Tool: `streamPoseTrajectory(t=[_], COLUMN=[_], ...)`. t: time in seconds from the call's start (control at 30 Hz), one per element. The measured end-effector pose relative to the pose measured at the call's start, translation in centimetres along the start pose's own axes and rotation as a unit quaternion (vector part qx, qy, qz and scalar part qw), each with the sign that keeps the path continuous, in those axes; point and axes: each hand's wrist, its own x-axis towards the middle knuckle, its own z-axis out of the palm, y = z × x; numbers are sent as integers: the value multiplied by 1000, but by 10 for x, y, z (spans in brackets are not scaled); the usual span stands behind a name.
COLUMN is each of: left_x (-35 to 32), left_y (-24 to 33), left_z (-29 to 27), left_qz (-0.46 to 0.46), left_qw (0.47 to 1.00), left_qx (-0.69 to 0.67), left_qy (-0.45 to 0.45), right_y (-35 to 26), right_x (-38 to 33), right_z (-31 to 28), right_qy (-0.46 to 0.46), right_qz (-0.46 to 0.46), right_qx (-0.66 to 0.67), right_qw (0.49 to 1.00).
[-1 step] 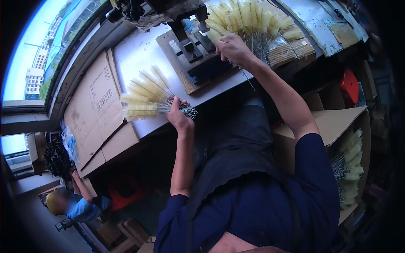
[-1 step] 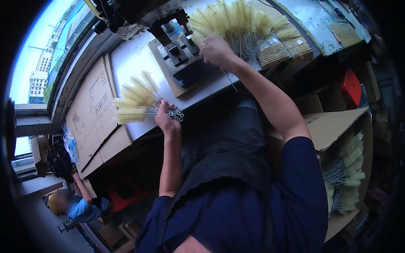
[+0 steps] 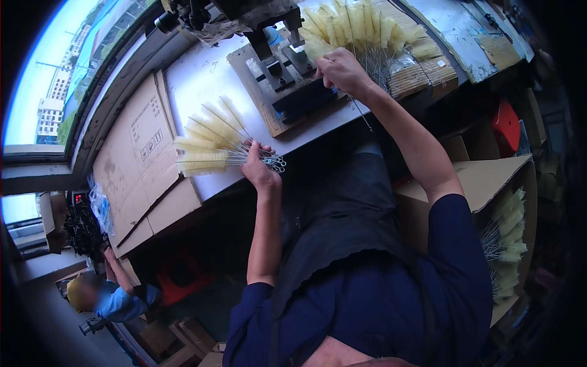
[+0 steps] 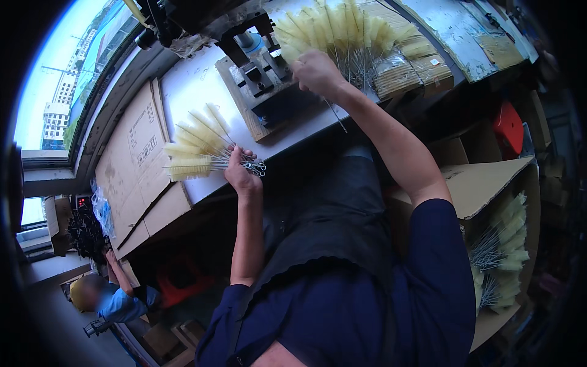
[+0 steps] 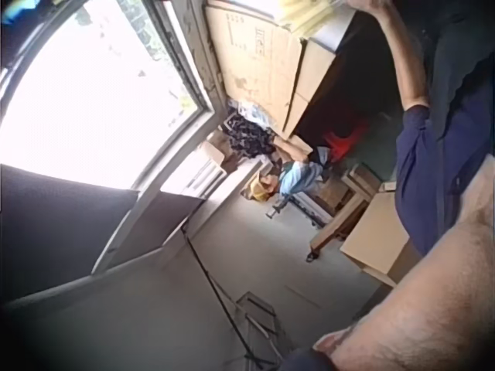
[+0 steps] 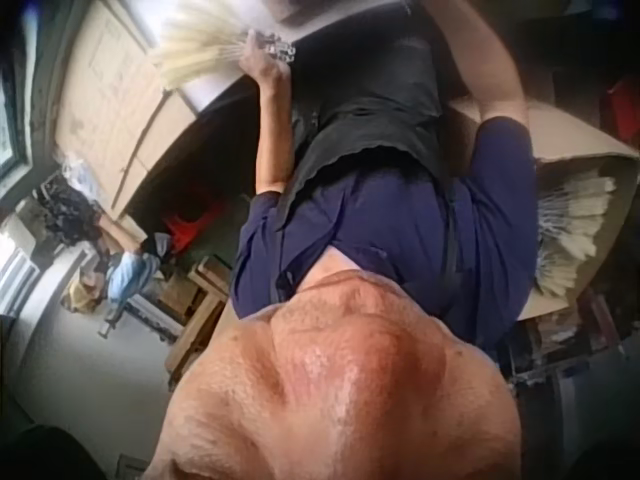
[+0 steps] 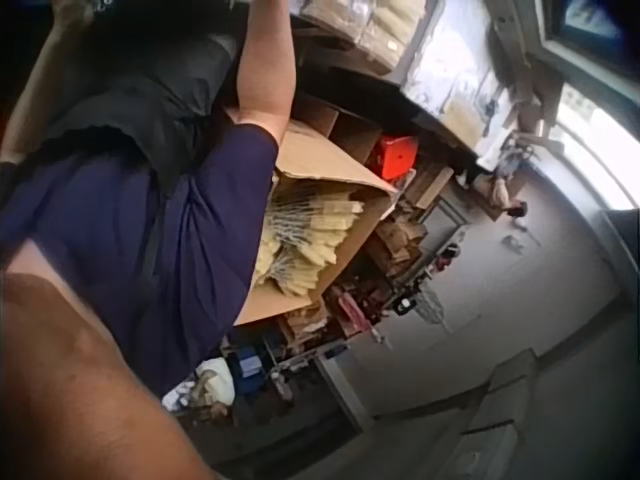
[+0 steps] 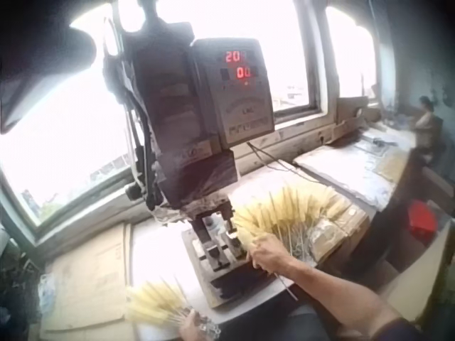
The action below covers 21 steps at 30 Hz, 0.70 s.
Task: Assembling yellow bristles into industrial brush handles using a specialized assembly machine.
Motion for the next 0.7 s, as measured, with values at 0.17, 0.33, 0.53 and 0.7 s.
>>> streamPoseTrajectory(t=[0.17, 0.33, 0.53, 0.7], left_x=[2, -13, -42, -67], left_y=[-2, 1, 6, 7], left_z=[-6, 0, 20, 25], left_qz=[37, 35, -6, -46], left_qw=[999, 997, 985, 972], left_qx=[20, 23, 14, 61], left_qy=[-8, -62, -173, -224], right_y=[26, 18, -9, -10], right_x=[34, 23, -41, -50], right_z=[-32, -15, 65, 103], right_qy=[170, 359, -4, -107], right_qz=[-46, -209, -86, 6], right_qx=[-228, -177, 14, 297], right_qw=[958, 892, 996, 949])
